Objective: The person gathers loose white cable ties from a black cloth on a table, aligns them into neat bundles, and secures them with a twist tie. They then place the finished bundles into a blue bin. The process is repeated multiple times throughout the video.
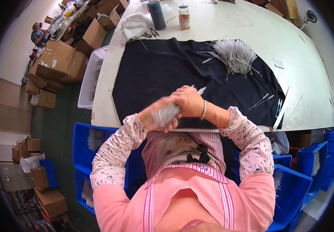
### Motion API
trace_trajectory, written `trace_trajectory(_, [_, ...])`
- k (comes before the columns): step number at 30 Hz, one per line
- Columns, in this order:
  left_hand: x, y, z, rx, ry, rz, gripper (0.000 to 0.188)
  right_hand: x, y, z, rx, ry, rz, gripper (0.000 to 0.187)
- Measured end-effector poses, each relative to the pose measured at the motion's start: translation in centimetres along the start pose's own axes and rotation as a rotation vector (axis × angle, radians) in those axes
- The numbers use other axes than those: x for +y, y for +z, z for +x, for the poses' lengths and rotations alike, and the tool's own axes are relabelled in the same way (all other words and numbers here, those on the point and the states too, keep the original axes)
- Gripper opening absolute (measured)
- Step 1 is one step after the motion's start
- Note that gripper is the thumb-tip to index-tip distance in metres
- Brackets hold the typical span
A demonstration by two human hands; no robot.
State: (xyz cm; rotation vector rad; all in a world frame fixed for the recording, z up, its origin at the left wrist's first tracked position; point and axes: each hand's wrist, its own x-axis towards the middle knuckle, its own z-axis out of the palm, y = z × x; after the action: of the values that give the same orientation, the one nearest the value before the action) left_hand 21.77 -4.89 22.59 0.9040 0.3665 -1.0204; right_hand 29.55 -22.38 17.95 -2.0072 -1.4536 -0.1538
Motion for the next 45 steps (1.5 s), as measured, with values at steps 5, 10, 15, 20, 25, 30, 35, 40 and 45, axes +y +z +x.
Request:
trace_trajectory(5, [0.7,-3.1,-0.1,0.12,0.277,0.084,0.073,0.3,0.6,1.3,0.102,0.329,0.622,0.02])
trace_trajectory(10, [2.1,-2.0,-0.4,0.354,1.048,0.403,0.031,0.1,0.0,2.4,-0.056,0.477,1.039,0.02])
trace_trajectory(15, [2.8,-0.4,1.8,0.166,1.038,0.604,0.028,0.3,1.8,2.4,-0.122,0.344,0.872,0.059])
trace_trajectory(20, [3.3,-0.7,2.9,0.258,1.08,0.411,0.011,2.5,0.4,1.4,0.059,0.275,0.785,0.053])
trace_trajectory(25, [3.2,-1.4,4.9,0.499,1.34,0.836,0.01,-0.9,-4.9,3.4,0.581,0.106,0.239,0.049])
trace_trajectory(30, [1.8,-3.1,9.6,0.601,1.525,1.213,0.038,-3.9,-5.0,6.7,0.358,-0.16,-0.32,0.049])
trace_trajectory(35, [3.1,-4.5,10.6,1.326,1.503,1.861,0.042,-1.7,-4.0,8.5,0.308,-0.203,-0.339,0.032])
trace_trajectory(40, [2.8,-7.3,10.9,0.892,1.105,1.463,0.044,0.3,-1.1,8.2,0.089,0.056,-0.27,0.034])
trace_trajectory(45, [2.5,-7.5,11.7,0.802,1.222,1.388,0.041,-0.1,-2.2,8.2,0.06,-0.076,-0.402,0.036])
